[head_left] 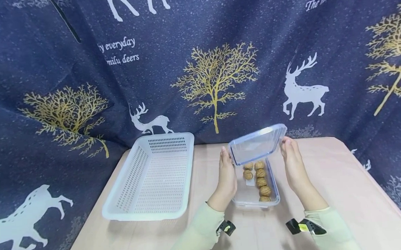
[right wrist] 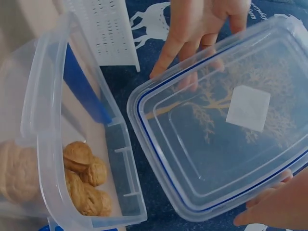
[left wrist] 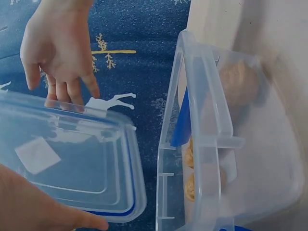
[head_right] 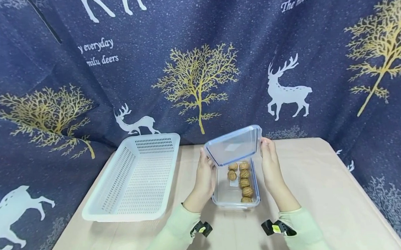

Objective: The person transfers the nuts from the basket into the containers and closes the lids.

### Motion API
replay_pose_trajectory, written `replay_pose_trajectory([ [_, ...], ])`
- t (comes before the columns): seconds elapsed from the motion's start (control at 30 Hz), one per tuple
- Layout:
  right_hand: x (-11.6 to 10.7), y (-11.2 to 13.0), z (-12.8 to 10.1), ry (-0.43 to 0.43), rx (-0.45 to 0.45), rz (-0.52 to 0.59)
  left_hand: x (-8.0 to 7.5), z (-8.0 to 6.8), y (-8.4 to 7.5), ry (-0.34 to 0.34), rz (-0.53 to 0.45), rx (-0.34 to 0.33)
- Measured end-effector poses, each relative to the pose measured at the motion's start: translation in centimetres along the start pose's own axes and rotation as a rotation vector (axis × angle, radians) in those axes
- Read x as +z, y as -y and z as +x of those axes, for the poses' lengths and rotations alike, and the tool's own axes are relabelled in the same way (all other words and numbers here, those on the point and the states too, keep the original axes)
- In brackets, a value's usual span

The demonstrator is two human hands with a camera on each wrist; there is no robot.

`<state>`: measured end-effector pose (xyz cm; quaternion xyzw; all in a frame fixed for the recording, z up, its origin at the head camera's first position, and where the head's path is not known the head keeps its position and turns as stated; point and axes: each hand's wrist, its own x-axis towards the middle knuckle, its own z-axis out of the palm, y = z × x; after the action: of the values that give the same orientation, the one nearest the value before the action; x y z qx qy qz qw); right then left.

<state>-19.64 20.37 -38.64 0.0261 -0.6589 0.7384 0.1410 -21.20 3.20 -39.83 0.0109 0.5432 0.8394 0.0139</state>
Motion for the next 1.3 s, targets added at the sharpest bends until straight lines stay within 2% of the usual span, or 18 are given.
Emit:
replay_pose_trajectory([
  [0.13, -0.4, 0.0, -0.2, 0.075, 0.012, 0.111, -0.1, 0.1, 0.0, -0.032, -0.016, 0.037],
  [0.3, -0.8, 0.1, -0.6, 0.179, 0.037, 0.178, -0.5, 0.5, 0.3, -0.06, 0.04, 0.109],
  [0.43, -1.3, 0.1, -0.8, 0.246, 0.098, 0.145, -1.1, 0.7, 0.6, -0.063, 0.078, 0.142],
  [0.6, -1.9, -0.4, -1.0, 0.254, 0.205, 0.041, -1.6, 1.0, 0.6, -0.035, 0.153, 0.191],
  [0.7, -1.9, -0.7, -1.2, 0.235, 0.238, -0.016, -1.5, 1.2, 0.6, -0.037, 0.173, 0.173],
  [0.77, -1.7, -0.9, -1.3, 0.212, 0.235, -0.031, -1.4, 1.3, 0.6, -0.059, 0.177, 0.138],
  [0.93, -1.6, -1.3, -1.5, 0.195, 0.205, -0.002, -1.2, 1.5, 1.1, -0.092, 0.231, 0.036],
  [1.1, -1.8, -2.1, -1.7, 0.158, 0.196, 0.016, -1.0, 1.3, 1.3, -0.1, 0.279, -0.034],
  [1.23, -1.8, -3.0, -1.8, 0.114, 0.214, 0.016, -1.0, 0.9, 1.3, -0.072, 0.309, -0.077],
  [1.3, -1.9, -3.5, -1.8, 0.095, 0.22, -0.006, -1.1, 0.8, 1.4, -0.042, 0.327, -0.075],
])
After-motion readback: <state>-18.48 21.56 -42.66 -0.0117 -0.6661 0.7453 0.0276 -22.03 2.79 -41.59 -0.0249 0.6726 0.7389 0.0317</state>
